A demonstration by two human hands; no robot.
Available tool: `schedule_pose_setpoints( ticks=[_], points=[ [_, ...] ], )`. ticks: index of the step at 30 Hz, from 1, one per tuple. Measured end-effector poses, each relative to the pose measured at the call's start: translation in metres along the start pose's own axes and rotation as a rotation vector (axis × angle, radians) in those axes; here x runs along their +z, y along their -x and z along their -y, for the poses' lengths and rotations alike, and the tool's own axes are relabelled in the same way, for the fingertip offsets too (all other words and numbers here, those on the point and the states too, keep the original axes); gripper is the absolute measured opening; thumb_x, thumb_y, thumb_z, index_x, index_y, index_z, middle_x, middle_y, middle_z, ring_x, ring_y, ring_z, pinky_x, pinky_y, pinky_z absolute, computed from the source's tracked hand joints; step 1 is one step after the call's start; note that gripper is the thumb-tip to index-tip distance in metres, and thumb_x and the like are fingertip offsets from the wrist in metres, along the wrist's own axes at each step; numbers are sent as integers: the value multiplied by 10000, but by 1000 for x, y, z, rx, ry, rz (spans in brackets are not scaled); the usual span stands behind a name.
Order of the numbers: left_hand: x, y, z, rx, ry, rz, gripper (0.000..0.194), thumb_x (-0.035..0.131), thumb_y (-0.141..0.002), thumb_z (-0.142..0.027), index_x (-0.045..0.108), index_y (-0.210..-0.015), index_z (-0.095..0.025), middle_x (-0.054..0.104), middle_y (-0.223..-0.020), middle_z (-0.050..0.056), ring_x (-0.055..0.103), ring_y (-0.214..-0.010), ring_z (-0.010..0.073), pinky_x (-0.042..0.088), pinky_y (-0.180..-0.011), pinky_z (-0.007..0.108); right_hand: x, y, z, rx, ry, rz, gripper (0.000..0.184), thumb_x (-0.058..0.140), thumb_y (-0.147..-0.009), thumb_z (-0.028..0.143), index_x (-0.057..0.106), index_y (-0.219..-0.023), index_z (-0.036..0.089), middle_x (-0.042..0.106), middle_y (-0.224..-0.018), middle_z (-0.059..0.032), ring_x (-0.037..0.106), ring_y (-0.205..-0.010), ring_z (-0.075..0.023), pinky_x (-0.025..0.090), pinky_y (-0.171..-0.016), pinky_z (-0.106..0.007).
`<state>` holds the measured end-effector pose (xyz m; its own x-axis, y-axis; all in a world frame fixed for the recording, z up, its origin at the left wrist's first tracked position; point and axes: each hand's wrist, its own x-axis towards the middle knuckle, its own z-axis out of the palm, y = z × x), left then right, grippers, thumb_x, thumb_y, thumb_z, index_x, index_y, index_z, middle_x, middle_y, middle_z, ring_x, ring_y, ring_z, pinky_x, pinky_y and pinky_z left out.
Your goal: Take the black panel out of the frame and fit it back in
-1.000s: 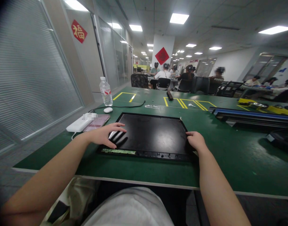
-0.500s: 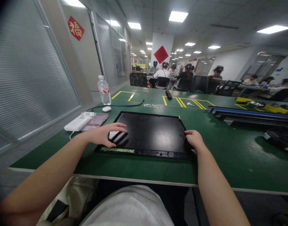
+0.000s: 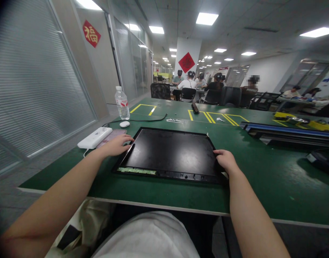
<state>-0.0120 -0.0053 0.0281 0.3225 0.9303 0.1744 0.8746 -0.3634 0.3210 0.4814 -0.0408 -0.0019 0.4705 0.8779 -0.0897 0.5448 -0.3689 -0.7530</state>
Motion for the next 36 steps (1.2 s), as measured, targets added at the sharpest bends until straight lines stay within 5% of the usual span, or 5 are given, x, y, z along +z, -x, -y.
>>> schedule_pose_setpoints(
  ticks=[22, 32, 36],
  points=[
    [6, 1, -2, -14, -71, 50, 446, 521, -778, -222, 749, -1161, -192, 703, -1228, 141, 626, -1160, 341, 436, -1045, 407, -2, 0, 2, 85, -90, 58, 509, 510, -773, 15, 697, -1232, 127, 703, -760, -69, 569, -502, -147, 428, -492, -256],
    [7, 1, -10, -78, -198, 52, 542, 472, -838, -137, 549, -1374, -102, 611, -1358, 176, 550, -1278, 284, 394, -1088, 376, 4, -10, -9, 36, -57, 7, 532, 546, -680, 13, 729, -1160, 153, 734, -811, -70, 610, -576, -154, 432, -509, -239],
    [7, 0, -11, -136, -271, 62, 430, 476, -876, -204, 641, -1247, -64, 598, -1352, 226, 534, -1277, 332, 383, -1089, 412, 2, -17, -15, -25, -31, -52, 443, 574, -671, 68, 759, -1059, 176, 747, -872, -76, 647, -663, -176, 473, -569, -256]
  ],
)
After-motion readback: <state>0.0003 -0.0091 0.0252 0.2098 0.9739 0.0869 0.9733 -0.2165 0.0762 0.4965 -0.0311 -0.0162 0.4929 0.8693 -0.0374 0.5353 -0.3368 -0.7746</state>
